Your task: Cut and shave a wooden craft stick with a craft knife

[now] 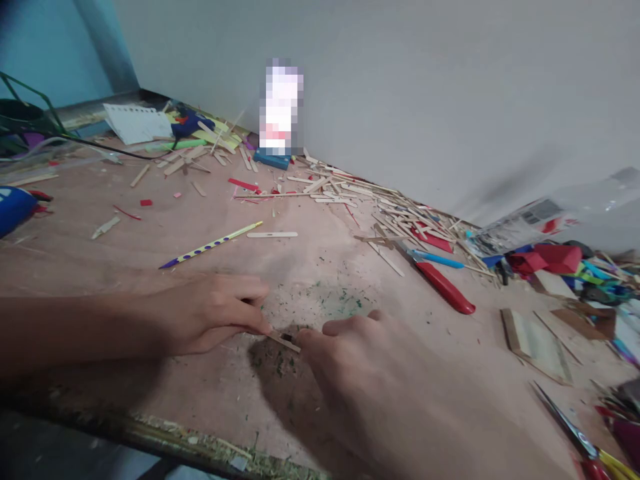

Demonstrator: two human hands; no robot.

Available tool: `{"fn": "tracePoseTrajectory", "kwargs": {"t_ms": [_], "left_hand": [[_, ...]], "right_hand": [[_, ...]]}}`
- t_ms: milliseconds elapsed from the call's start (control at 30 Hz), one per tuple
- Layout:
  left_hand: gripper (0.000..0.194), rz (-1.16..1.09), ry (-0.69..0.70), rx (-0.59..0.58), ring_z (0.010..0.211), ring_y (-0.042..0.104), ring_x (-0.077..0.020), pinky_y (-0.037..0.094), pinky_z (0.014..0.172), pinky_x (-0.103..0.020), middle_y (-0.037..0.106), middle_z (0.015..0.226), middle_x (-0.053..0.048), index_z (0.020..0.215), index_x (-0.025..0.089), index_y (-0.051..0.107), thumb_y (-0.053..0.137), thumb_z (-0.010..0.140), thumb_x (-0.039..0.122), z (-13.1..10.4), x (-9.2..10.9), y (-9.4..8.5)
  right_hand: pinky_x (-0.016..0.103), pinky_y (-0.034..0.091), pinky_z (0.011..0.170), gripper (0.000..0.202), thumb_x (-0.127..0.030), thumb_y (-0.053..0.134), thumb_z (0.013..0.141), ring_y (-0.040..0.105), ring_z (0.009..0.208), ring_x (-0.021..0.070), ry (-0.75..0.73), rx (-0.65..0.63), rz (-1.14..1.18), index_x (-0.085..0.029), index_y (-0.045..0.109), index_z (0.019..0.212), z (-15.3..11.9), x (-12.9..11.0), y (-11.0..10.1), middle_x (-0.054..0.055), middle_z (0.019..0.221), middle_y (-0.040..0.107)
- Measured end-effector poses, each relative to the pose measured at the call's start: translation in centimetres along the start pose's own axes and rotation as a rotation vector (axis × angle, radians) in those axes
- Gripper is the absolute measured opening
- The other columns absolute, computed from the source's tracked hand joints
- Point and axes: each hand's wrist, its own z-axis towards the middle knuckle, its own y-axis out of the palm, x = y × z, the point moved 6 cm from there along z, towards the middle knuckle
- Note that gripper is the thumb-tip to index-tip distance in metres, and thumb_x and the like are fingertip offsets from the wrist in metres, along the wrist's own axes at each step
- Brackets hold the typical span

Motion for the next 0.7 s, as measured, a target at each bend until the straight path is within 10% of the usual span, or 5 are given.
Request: {"fn": "tracePoseTrajectory", "kwargs": {"t_ms": [267, 700], "left_hand": [[0.032, 0.007, -0.031, -0.008, 0.080, 0.059, -0.0165, 0.041, 0.070, -0.029, 0.062, 0.088, -0.002, 0.109, 0.021, 0.079, 0.053, 0.103, 0.005, -0.2, -0.2, 0.2], [0.033, -0.035, -0.015, 0.019, 0.077, 0.058, -0.0151, 0.041, 0.069, -0.027, 0.060, 0.086, -0.002, 0.106, 0.019, 0.081, 0.051, 0.104, 0.007, 0.1, -0.2, 0.0]], "right_hand": [[0.030, 0.014, 0.038, 0.022, -0.007, 0.068, 0.074, 0.046, 0.033, 0.0088, 0.046, 0.185, -0.014, -0.026, 0.060, 0.069, -0.6, -0.5, -0.1, -0.009, 0.051, 0.060], [0.030, 0.035, 0.055, 0.013, -0.017, 0.064, 0.096, 0.064, 0.057, 0.0154, -0.031, 0.036, 0.035, -0.026, 0.074, 0.096, -0.2, 0.4, -0.6, -0.001, 0.070, 0.070]]}}
